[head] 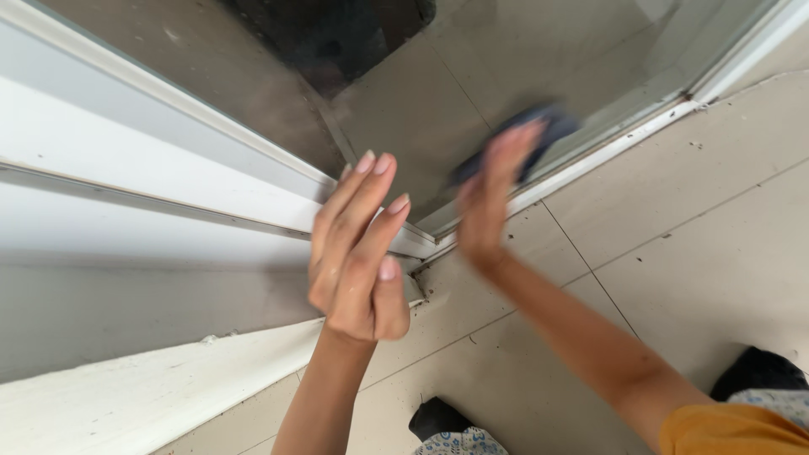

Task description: The person wipes a glass sliding door with a grey cloth, using their right hand to clean the surface and their left hand to stabilize the frame. They clean the glass pane and the lower track area.

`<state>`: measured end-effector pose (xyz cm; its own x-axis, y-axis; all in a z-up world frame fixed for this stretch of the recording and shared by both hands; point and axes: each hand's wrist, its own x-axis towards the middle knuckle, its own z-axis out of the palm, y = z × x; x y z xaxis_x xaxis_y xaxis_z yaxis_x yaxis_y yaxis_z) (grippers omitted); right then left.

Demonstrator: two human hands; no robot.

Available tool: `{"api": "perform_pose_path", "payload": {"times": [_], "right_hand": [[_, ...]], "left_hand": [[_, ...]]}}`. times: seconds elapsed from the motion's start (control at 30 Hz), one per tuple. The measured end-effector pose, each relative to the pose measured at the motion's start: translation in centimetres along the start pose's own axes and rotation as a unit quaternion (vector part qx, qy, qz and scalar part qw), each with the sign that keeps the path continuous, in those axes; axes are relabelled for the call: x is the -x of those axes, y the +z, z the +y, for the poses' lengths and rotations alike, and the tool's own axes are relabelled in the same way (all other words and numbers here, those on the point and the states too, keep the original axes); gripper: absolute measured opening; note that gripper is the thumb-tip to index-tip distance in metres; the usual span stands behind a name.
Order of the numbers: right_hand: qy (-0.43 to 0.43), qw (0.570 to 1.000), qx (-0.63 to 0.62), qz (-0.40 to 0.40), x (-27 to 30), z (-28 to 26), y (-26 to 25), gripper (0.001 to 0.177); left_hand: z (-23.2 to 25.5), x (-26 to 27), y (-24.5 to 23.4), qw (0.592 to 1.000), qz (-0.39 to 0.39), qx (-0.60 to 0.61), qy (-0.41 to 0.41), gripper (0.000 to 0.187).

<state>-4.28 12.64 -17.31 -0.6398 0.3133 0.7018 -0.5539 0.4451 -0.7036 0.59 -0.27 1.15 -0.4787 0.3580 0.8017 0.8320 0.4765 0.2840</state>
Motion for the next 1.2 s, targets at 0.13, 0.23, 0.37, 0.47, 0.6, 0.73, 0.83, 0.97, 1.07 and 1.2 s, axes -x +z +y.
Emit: {"api": "perform_pose_path", "payload": {"times": [0.13, 0.23, 0.37, 0.47, 0.6, 0.73, 0.83, 0.97, 1.07, 1.2], "right_hand": [[-0.127, 0.975, -0.083, -0.163, 2.8, -6.0, 4.1, 0.063], [-0.121, 0.971, -0.167, -0.121, 4.8, -7.2, 5.9, 0.069], [-0.147, 0.977, -0.083, -0.126, 8.2, -3.4, 6.0, 0.055], [-0.134, 0.969, -0.074, -0.193, 10.2, -0.9, 3.9, 0.052], [-0.167, 0.953, -0.034, -0.25, 8.1, -2.2, 2.7, 0.05], [-0.294, 0.934, -0.052, -0.197, 0.6, -7.2, 4.2, 0.057], [-0.322, 0.923, -0.022, -0.211, -5.7, -12.8, 3.7, 0.055], [-0.389, 0.909, 0.038, -0.148, -14.6, -21.2, 2.8, 0.052], [-0.407, 0.901, 0.091, -0.117, -19.5, -27.4, 1.6, 0.042], [-0.433, 0.891, 0.106, -0.083, -20.8, -30.5, 1.8, 0.042]], "left_hand": [[0.0, -0.8, -0.8, 0.997, 0.06, -0.039, 0.016, 0.034], [0.0, -0.9, -1.5, 0.997, 0.052, -0.053, 0.008, 0.034], [1.1, -0.5, -2.0, 0.996, 0.06, -0.068, -0.005, 0.034], [0.7, -0.3, -2.3, 0.99, 0.096, -0.104, 0.002, 0.034], [0.9, 0.6, -2.4, 0.984, 0.124, -0.13, -0.009, 0.037], [2.2, 0.1, -3.0, 0.985, 0.122, -0.118, -0.005, 0.04], [3.3, -1.9, -4.4, 0.982, 0.164, -0.094, 0.008, 0.042], [5.5, -4.8, -7.6, 0.967, 0.247, -0.062, 0.017, 0.051], [6.8, -7.2, -9.6, 0.962, 0.272, -0.027, 0.017, 0.059], [8.8, -8.9, -11.8, 0.965, 0.261, 0.007, -0.011, 0.061]]}}
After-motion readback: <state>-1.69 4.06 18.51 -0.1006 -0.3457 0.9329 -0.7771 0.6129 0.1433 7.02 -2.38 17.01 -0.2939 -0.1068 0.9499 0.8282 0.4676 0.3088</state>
